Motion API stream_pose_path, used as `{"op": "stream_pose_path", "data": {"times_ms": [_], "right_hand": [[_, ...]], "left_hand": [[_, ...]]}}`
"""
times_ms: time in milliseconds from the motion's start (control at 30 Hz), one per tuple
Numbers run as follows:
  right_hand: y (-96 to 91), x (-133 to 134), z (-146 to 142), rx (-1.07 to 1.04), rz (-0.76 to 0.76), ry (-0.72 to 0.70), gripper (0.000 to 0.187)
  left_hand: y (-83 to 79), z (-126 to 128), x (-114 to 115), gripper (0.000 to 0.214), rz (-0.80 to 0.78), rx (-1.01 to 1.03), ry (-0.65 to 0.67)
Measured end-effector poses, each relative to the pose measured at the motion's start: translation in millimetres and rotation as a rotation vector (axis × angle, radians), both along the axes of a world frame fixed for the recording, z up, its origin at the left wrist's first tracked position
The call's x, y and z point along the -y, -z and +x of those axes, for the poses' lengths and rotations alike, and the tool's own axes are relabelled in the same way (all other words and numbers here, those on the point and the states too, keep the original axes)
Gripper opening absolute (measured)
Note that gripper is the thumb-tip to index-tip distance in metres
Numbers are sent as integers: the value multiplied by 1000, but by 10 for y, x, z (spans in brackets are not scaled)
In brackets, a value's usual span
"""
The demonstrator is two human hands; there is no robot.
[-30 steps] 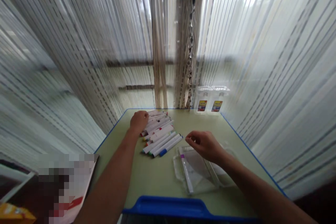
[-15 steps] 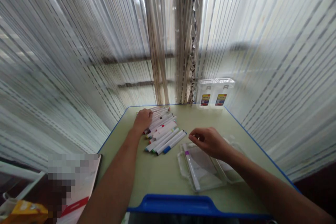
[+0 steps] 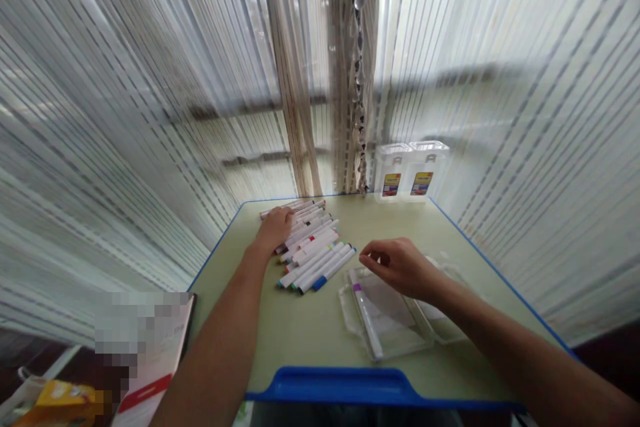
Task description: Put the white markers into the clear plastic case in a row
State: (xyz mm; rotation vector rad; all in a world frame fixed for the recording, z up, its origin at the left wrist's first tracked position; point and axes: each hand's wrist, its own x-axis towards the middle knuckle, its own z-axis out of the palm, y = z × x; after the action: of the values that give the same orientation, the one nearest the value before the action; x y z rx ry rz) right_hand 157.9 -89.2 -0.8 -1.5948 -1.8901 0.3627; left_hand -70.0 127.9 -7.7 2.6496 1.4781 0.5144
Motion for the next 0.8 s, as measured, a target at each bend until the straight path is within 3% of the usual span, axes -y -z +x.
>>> {"op": "stream_pose_path", "data": {"times_ms": [333, 800], "right_hand": [[-3, -5, 5, 0, 3, -7, 22], [-19, 7, 11, 19, 0, -18, 22]], "left_hand": [[-49, 15, 135, 30, 54, 22, 40], [-65, 59, 208, 13, 5, 129, 143]]}}
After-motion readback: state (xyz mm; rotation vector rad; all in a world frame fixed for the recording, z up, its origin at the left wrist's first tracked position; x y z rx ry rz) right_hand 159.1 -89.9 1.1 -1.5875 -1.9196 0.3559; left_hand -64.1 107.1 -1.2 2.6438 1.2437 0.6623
